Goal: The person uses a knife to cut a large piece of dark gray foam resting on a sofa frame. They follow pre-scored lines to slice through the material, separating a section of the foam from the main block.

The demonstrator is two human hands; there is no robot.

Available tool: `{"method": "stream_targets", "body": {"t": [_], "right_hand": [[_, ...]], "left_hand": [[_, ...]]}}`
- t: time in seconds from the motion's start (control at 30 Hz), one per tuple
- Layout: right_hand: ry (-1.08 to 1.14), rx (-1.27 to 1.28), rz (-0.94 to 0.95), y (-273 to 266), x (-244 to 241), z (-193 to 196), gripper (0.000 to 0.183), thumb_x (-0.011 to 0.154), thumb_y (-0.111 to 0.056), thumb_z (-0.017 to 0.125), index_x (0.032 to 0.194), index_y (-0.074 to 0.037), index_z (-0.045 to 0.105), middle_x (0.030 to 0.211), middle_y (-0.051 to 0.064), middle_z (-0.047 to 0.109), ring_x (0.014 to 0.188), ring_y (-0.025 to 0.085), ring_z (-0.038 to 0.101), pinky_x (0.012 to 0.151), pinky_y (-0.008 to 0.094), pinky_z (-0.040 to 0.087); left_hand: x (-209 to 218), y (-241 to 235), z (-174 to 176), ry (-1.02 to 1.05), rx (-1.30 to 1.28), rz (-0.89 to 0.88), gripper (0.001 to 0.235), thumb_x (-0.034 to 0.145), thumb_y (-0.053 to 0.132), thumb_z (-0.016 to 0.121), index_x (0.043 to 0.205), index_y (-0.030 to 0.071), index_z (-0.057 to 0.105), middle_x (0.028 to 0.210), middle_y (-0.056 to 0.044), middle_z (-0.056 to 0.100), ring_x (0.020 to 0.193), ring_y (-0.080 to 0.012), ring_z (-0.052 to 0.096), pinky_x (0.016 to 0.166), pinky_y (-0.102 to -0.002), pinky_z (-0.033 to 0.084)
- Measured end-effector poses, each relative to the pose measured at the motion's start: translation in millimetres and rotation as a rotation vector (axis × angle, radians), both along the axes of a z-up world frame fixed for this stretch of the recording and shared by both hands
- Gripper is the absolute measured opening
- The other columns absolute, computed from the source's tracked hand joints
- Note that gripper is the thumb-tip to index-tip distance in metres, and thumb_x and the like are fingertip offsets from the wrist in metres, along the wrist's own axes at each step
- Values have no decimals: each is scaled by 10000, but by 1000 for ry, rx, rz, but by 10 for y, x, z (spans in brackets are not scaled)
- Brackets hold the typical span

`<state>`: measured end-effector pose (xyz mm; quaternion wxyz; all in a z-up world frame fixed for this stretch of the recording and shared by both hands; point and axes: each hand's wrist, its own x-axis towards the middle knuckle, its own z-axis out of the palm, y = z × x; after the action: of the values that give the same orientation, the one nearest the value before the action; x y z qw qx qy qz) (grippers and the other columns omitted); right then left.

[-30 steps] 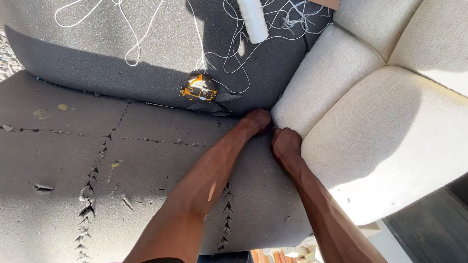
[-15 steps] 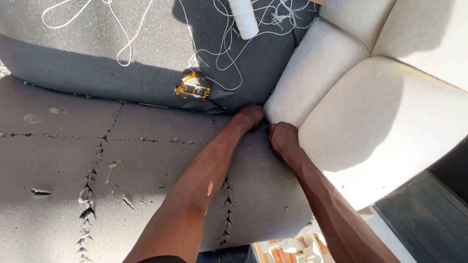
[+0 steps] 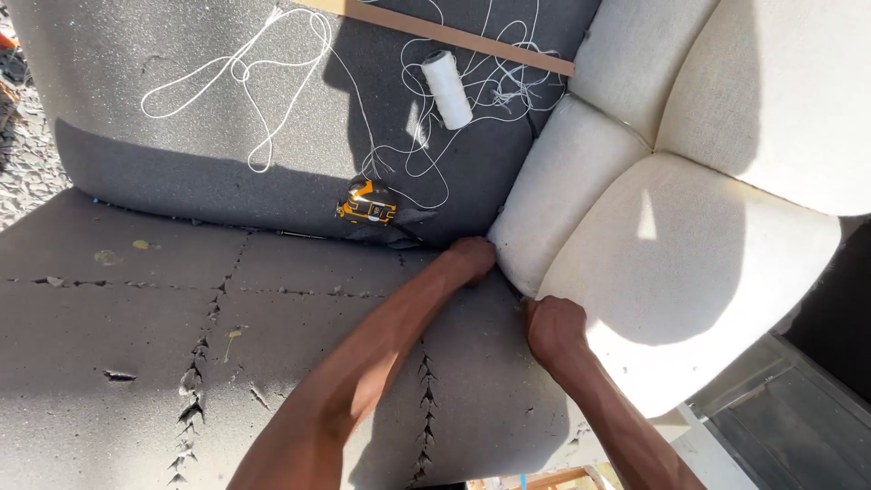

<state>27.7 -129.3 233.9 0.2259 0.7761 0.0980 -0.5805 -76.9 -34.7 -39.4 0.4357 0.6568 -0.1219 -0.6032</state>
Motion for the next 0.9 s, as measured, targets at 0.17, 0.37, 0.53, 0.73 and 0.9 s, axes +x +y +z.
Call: {"method": "stream_targets", "body": {"t": [0.17,0.37,0.53,0.73,0.9], "right_hand": [[-33,44,-82,498,463,911,194,867,-146,639,719,-92,752,646,136,696,632,285,721,556,410,584],[-154,133,-30,40,-129,44,214,870,-127,669,666,-83,715,615,110,671,620,269,711,520,387,554],[-56,77,-64,148,-129,235,173,912,-146,643,848,-88,792,642,115,689,629,271,716,520,402,564],[64,8,-109,135,70,897,278,924,-147,563,1075,-183,794,650,92,708,604,261,723,518,397,594],[81,66,-117,3,-151,307,292,942,-143,555,1092,-129,805,757,125,753,734,318,762,583,453,623]], "left_hand": [[345,307,1247,-279,-261,-46,834,810,288,848,1546,161,477,1586,-144,448,1484,-325,413,1187,-478,412],[957,317,1485,89,-160,-135,513,1040,497,419,1125,148,785,1136,-202,745,1096,-394,708,859,-534,598],[973,444,1456,16,-230,-222,514,1050,389,425,1138,16,769,1156,-294,724,1153,-454,673,1080,-540,486],[1056,432,1471,36,-259,-191,502,1067,363,417,1082,-3,761,1128,-278,734,1193,-404,677,1202,-498,377],[1119,503,1508,73,-197,-119,486,1052,378,425,923,59,769,1037,-238,761,1171,-359,699,1284,-483,242]]}}
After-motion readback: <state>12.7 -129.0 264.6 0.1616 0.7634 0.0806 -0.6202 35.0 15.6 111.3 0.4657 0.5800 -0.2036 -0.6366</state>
